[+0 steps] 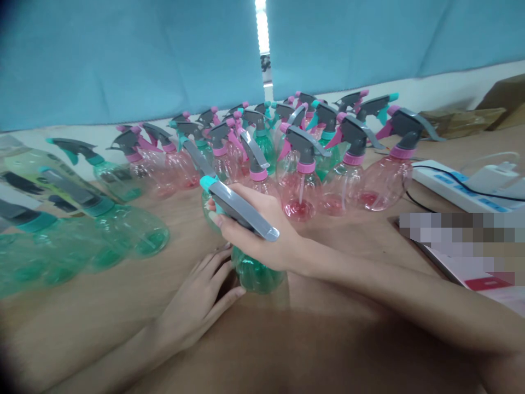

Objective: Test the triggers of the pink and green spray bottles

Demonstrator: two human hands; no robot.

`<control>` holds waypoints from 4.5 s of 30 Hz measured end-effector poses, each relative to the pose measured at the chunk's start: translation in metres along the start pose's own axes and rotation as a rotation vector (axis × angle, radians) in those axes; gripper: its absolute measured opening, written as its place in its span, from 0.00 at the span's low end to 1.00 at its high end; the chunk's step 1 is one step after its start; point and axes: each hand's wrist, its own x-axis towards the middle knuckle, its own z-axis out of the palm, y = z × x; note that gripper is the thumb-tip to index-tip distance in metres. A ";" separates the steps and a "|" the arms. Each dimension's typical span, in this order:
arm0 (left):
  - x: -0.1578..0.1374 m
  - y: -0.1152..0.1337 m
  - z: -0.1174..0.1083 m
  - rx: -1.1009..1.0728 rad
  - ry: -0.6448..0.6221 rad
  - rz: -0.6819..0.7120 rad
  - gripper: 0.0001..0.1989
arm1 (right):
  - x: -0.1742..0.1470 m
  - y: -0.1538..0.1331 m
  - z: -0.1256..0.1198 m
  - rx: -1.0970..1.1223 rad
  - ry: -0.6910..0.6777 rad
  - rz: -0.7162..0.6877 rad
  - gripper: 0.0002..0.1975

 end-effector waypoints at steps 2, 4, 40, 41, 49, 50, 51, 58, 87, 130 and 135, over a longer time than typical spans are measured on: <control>0.000 0.000 0.000 -0.001 -0.006 -0.010 0.22 | 0.000 0.000 0.000 -0.002 -0.001 -0.001 0.02; 0.000 0.000 0.000 0.001 -0.011 -0.014 0.21 | 0.000 0.001 0.000 0.000 -0.001 -0.003 0.02; -0.001 0.001 0.000 0.010 -0.007 -0.027 0.21 | 0.000 0.000 0.000 -0.002 -0.004 0.005 0.01; -0.001 0.001 0.000 0.008 -0.004 -0.027 0.21 | 0.000 0.000 0.000 0.001 -0.005 0.002 0.01; 0.000 0.003 -0.001 0.007 0.004 -0.020 0.21 | -0.001 -0.001 -0.001 0.010 0.002 0.006 0.02; 0.000 0.003 -0.001 0.008 0.006 -0.023 0.21 | -0.001 -0.001 -0.001 0.008 0.003 0.004 0.02; 0.000 0.003 -0.001 0.008 0.008 -0.025 0.22 | -0.001 -0.001 -0.001 0.004 0.003 0.001 0.02; 0.000 0.002 -0.001 0.018 0.010 -0.021 0.21 | 0.001 0.001 -0.001 -0.052 0.010 -0.052 0.03; -0.001 0.001 -0.001 0.005 -0.008 -0.012 0.20 | -0.001 -0.001 -0.002 0.027 -0.010 -0.001 0.04; -0.061 0.008 -0.020 -0.274 0.485 -0.163 0.26 | -0.004 -0.025 0.090 -0.037 0.035 -0.014 0.12; -0.072 -0.010 -0.033 0.037 0.566 -0.201 0.24 | 0.016 -0.024 0.102 -0.197 -0.063 -0.155 0.20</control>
